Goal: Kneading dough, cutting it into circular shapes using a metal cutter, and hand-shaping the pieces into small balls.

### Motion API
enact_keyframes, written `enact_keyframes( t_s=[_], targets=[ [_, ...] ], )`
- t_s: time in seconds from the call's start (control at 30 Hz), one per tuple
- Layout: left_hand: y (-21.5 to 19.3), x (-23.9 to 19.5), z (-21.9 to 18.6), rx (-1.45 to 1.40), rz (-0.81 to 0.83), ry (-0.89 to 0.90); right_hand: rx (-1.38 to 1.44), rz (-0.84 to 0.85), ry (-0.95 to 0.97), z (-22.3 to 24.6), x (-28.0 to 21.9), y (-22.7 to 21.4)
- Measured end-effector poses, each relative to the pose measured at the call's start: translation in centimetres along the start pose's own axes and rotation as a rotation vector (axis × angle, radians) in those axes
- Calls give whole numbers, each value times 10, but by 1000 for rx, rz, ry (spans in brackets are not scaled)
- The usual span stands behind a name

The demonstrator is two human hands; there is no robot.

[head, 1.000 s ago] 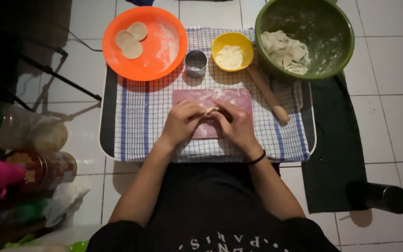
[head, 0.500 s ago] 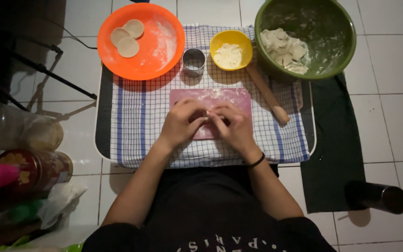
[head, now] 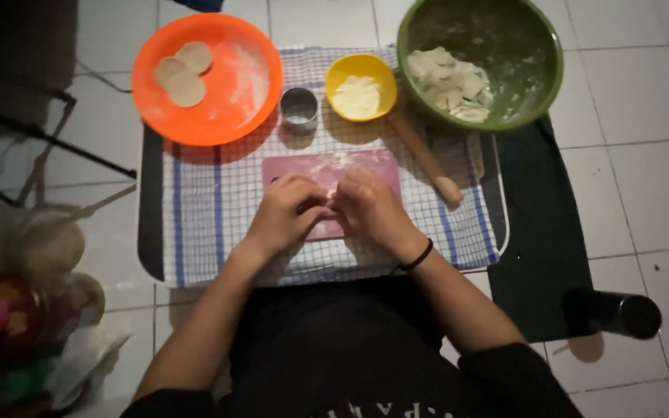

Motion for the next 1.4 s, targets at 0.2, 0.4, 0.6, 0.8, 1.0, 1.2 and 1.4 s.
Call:
enact_keyframes(
  t_s=[0.2, 0.4, 0.6, 0.8, 1.0, 1.2, 1.4],
  targets=[
    [3, 26, -23, 283, 215, 201, 225, 195, 159, 4, 0, -22],
    [10, 49, -25, 453, 485, 346, 250, 162, 171, 20, 34, -91],
    [30, 127, -33, 329, 593, 336, -89, -114, 252, -73, 55, -190],
    [103, 238, -67, 327, 327, 508, -432, 311, 285, -186, 102, -187],
    [218, 255, 0, 481, 579, 407, -216, 464, 457, -201, 113, -150],
    [216, 251, 0, 431, 550, 334, -269, 382, 292, -217, 107, -153],
    [214, 255, 0, 343, 625, 189, -184, 417, 318, -198, 120, -160]
  ],
)
Point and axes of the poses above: each hand's wrist, its own x-axis towards the middle knuckle, its own y-axis out of the palm, z = x × y, the point moved 5 cm from there along x, towards the middle knuckle, and after that the axes turned 13 degrees about -z, right-handed, at the moved point
